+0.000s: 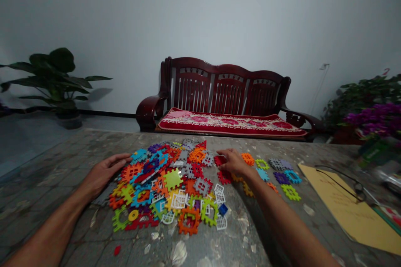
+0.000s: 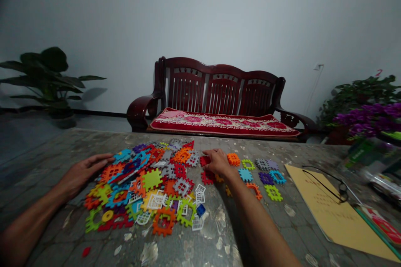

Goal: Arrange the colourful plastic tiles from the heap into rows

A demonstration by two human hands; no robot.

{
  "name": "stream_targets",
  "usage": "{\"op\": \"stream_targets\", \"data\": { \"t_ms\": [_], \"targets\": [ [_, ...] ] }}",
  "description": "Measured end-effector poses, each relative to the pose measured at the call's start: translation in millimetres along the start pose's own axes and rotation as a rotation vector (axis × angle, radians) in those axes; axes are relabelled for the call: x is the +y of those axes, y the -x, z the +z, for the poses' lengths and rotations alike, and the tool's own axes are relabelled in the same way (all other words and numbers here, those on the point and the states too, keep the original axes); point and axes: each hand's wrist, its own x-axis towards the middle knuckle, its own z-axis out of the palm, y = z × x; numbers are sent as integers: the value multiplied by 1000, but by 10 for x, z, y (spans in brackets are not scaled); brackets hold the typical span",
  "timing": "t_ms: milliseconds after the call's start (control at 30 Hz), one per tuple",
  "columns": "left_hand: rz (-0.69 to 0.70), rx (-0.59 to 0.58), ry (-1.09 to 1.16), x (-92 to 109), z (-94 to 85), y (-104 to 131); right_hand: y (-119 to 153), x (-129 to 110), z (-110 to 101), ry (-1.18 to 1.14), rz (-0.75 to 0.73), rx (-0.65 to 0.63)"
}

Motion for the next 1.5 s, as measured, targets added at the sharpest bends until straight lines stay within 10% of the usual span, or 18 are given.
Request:
{"op": "stream_targets", "data": {
  "t_ms": [633, 1267, 1500],
  "targets": [
    [34, -22, 8, -105, -25, -72, -88, 12, -30, 185, -129, -74],
    [47, -6, 59, -13, -11, 2, -63, -903, 203, 176, 53, 148],
    [66, 9, 23, -26, -11, 1, -91, -838, 227, -331, 132, 205]
  ]
}}
